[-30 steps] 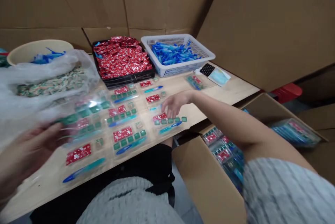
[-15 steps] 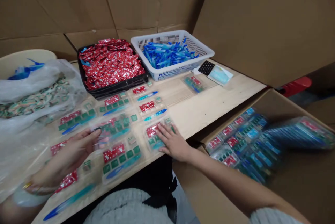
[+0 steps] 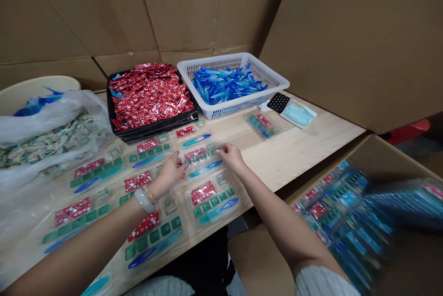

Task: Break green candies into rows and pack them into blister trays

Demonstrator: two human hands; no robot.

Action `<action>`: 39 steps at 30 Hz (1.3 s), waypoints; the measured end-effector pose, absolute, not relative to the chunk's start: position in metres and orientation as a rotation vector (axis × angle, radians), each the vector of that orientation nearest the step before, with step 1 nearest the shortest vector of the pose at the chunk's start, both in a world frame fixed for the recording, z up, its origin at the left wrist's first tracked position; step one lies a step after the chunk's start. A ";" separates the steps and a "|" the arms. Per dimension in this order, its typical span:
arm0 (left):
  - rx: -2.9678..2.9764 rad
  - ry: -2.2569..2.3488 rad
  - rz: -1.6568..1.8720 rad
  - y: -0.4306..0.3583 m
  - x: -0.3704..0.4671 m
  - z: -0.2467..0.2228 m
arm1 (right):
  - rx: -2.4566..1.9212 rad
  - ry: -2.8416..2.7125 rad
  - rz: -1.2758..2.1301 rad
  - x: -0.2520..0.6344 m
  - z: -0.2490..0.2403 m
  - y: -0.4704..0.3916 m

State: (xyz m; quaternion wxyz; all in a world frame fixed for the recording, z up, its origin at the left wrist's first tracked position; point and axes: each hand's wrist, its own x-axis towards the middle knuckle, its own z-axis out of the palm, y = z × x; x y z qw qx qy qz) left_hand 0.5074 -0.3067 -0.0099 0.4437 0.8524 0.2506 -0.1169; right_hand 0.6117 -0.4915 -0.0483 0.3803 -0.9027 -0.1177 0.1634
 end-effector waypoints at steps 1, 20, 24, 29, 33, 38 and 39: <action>2.269 0.576 -0.242 -0.306 0.506 -0.009 | -2.372 -0.317 0.370 0.612 -0.053 -0.491; 1.291 0.342 -0.257 -0.280 0.555 0.040 | -1.451 -0.117 0.465 0.614 0.027 -0.458; 0.817 0.526 0.227 -0.303 0.520 0.031 | -1.358 0.069 0.610 0.564 0.014 -0.455; 0.985 0.668 0.155 -0.312 0.484 0.011 | -1.396 0.082 0.698 0.574 -0.009 -0.475; 1.945 0.456 0.222 -0.306 0.468 0.005 | -1.606 -0.204 1.030 0.627 -0.021 -0.493; 2.733 -0.101 -0.113 -0.324 0.442 -0.011 | -2.258 -0.465 0.669 0.640 -0.042 -0.474; 2.792 -0.098 -0.133 -0.329 0.439 -0.016 | -2.408 -0.514 0.511 0.634 -0.046 -0.470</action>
